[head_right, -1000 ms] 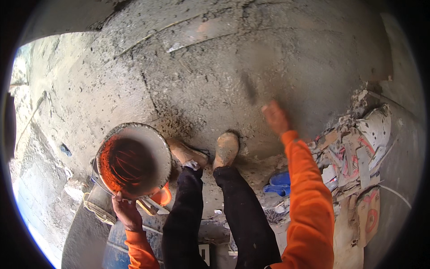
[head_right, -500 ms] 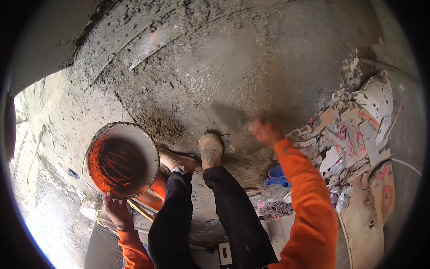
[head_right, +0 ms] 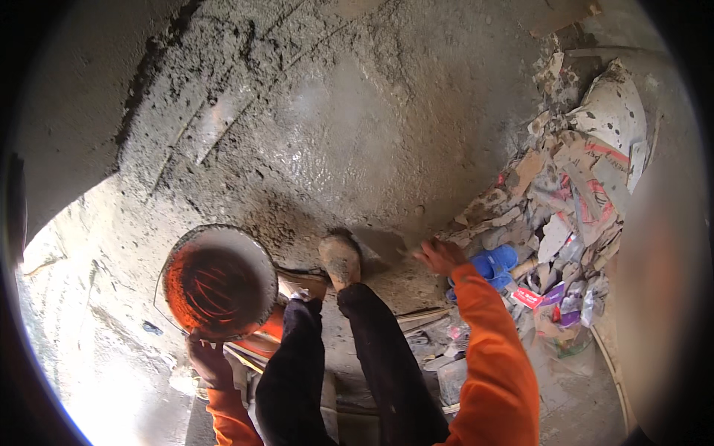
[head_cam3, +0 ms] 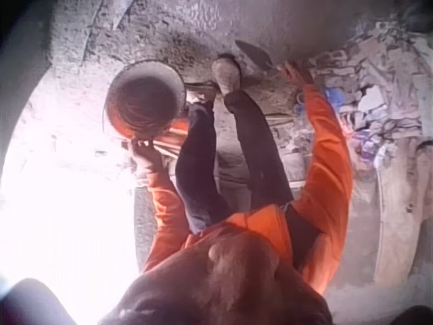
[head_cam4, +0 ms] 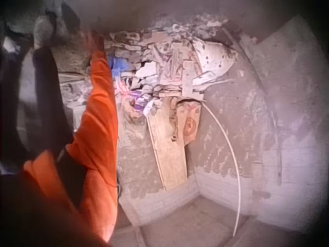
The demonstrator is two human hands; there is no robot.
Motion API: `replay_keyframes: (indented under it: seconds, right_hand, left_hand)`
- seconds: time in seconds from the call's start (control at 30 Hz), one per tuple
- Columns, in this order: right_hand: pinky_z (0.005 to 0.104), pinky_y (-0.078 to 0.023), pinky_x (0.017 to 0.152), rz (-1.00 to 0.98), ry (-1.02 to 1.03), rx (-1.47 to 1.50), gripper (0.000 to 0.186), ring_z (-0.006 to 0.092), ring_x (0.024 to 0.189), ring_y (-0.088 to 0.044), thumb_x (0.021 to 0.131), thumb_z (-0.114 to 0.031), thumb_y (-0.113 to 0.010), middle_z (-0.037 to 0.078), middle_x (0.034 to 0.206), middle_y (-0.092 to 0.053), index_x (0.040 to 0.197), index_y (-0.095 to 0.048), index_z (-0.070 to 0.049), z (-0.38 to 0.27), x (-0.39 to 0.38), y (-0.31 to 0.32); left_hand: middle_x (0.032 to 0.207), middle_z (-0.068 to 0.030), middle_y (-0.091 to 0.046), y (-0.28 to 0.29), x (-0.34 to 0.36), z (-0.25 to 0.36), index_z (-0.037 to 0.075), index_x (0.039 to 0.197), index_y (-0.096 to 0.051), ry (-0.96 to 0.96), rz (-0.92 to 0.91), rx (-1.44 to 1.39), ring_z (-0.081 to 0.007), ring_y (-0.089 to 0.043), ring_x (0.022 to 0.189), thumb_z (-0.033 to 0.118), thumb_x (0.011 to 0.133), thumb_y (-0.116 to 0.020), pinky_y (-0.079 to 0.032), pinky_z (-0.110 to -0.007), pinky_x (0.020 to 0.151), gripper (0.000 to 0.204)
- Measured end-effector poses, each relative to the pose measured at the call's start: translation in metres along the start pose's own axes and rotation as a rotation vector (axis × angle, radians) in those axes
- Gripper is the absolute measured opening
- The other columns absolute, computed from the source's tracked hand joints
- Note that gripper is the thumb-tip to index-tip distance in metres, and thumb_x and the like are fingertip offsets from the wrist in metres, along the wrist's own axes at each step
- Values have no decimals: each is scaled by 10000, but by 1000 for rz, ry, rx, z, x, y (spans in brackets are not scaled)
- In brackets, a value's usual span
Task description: The person applies and smooths wet cement on a wall and floor using a wooden float and a smaller trowel, dipping the tools into water to finish the surface.
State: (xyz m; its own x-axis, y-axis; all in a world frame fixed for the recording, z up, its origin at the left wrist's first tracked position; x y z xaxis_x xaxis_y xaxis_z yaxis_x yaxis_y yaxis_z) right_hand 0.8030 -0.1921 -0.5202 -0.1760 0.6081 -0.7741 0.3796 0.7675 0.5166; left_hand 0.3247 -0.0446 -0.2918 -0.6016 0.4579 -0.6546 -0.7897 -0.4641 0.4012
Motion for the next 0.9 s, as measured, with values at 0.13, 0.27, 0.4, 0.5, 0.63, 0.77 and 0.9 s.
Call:
replay_keyframes:
  seconds: [0.13,0.27,0.4,0.5,0.63,0.77,0.9]
  right_hand:
    - [486,-493,603,257,-519,47,372,398,749,-605,876,-400,-522,233,847,-608,974,-524,-42,88,-47,-34]
    - [486,-467,647,548,-579,381,372,425,770,-590,898,-393,-494,250,781,-601,953,-523,-26,72,-6,46]
    - [500,-437,672,582,-343,229,359,439,778,-583,913,-370,-484,274,755,-589,953,-514,-14,85,45,88]
    - [494,-433,659,791,-503,592,311,449,747,-566,897,-334,-499,259,742,-575,960,-498,-29,78,57,127]
    - [483,-455,685,893,-145,208,337,436,784,-594,858,-294,-548,260,793,-611,1010,-494,2,23,42,150]
    - [493,-453,715,505,-475,497,404,427,826,-592,831,-265,-564,262,880,-609,1112,-497,17,-8,58,138]
    - [431,-466,605,1122,-658,608,330,329,664,-592,841,-267,-572,148,782,-595,1045,-530,-11,4,85,82]
  left_hand:
    - [1055,-21,-512,5,-1,28,136,1047,-512,9,-28,10,-171,-476,974,332,839,-527,-413,-390,840,286]
    - [1018,-3,-516,-9,-12,58,147,1023,-509,-56,-43,24,-154,-477,958,311,852,-501,-419,-379,835,237]
    - [921,-13,-501,-30,-10,72,137,923,-504,-207,-143,104,-153,-476,883,290,850,-494,-453,-338,739,170]
    - [912,-1,-504,-36,-11,93,155,918,-502,-218,-96,52,-145,-478,860,290,844,-508,-455,-334,731,154]
    - [932,5,-520,-41,-11,101,158,922,-501,-200,-113,8,-152,-502,903,309,843,-507,-451,-336,753,170]
    - [903,5,-503,-42,2,87,174,900,-519,-133,-73,40,-152,-486,870,300,821,-496,-439,-341,724,150]
    - [811,-21,-495,-70,3,87,132,825,-519,-52,5,48,-150,-479,771,242,827,-489,-454,-310,656,114]
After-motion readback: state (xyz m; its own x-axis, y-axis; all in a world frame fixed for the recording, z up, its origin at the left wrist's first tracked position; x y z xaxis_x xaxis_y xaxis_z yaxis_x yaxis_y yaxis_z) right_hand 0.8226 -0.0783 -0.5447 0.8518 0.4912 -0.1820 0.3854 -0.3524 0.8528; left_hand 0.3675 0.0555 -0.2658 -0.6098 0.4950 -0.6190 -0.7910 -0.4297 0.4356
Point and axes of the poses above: each hand's wrist, its own x-axis towards the middle knuckle, its own y-axis out of the back of the hand, z = x × y, the point moved 2 cm from there along x, towards the middle knuckle
